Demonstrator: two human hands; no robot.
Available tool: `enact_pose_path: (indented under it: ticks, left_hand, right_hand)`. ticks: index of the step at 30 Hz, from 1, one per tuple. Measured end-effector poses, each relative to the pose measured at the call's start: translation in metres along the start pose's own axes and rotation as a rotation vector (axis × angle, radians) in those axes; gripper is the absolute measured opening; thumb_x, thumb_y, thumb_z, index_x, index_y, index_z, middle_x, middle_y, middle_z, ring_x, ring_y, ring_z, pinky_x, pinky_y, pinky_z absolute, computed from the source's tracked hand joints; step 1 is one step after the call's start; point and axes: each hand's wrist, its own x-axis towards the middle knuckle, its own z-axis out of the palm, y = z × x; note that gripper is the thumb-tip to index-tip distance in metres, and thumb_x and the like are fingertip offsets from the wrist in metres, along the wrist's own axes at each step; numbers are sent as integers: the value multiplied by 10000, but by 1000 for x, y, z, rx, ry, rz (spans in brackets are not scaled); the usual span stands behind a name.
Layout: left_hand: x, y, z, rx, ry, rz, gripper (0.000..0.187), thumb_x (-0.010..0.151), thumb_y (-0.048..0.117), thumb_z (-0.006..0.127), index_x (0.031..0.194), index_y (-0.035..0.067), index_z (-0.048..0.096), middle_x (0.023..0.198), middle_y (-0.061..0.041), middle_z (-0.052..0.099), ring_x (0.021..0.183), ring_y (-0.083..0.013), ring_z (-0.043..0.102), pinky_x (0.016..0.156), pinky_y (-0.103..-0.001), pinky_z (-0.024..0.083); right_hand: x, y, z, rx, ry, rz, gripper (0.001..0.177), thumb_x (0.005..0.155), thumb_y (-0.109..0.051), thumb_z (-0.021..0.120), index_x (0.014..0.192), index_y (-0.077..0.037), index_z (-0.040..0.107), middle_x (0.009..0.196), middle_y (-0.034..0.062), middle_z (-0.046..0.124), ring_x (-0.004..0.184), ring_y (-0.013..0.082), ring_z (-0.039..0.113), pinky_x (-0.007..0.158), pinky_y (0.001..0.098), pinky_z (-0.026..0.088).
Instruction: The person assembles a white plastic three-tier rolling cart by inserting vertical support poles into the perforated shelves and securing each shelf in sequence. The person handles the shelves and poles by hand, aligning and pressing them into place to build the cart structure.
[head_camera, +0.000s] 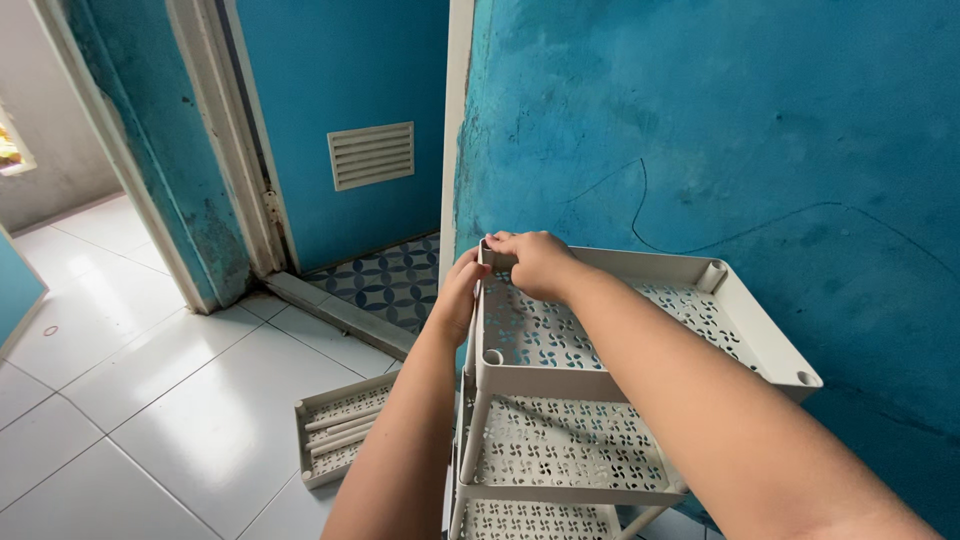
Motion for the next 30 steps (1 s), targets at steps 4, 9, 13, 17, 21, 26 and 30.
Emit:
enact_pose_path:
  ticks: [4,9,13,17,21,26,30]
  left_hand:
    - [-5,-2,9,-70,-9,42,597,854,303,548,1392,45,560,1261,-122,625,1164,-234,599,942,-375,501]
    - [-22,14,13,-123,-70,17,582,904,346,535,1428,93,520,1294,-104,631,1172,-233,599,978,-363,477]
    - [-34,26,5,102,44,-80,620,966,435,559,1446,45,535,1369,-109,609,1260,-201,532,1076,-328,363]
    - [-79,23,-29,246,181,-61,646,974,480,570,1451,49,515,1439,-82,589,1345,-173,494,1126,-309,321]
    - [-142,25,-80,344,375,-57,523,977,393,563,1304,-1,665,1176,-83,673,1088,-166,540,950,-306,411]
    - [-216,13,-149,306,651,-49,380,921,248,594,1172,-24,685,964,-52,697,856,-134,595,785,-303,492]
    - [-265,-14,-205,345,842,-137,367,962,251,572,1196,4,708,956,-84,687,848,-156,589,778,-318,482]
  right_hand:
    - [4,-5,2,-296,-98,40,714,782,-16,518,1482,-160,509,1544,58,482,1345,293,523,1094,376,428]
    - [6,-16,3,-423,-50,-134,760,741,-66,597,1485,-52,444,1507,164,491,1362,310,504,1068,435,425]
    - [11,-71,2,-582,-134,153,485,862,-159,656,1328,-37,594,1375,199,591,1301,378,547,1004,488,448]
    - [7,-147,-10,-510,-219,356,221,897,-157,690,1096,-106,773,1154,135,730,1098,320,702,928,427,555]
    - [-13,-223,17,-432,1,160,146,856,-160,741,983,-94,770,1027,144,753,965,301,739,782,399,602]
    - [-48,-270,123,-314,52,-110,241,745,-168,748,963,-74,704,987,133,736,921,277,738,756,383,601]
    - [-66,-252,224,-105,-58,-86,158,790,-109,668,939,-81,715,969,147,741,934,332,725,786,451,580]
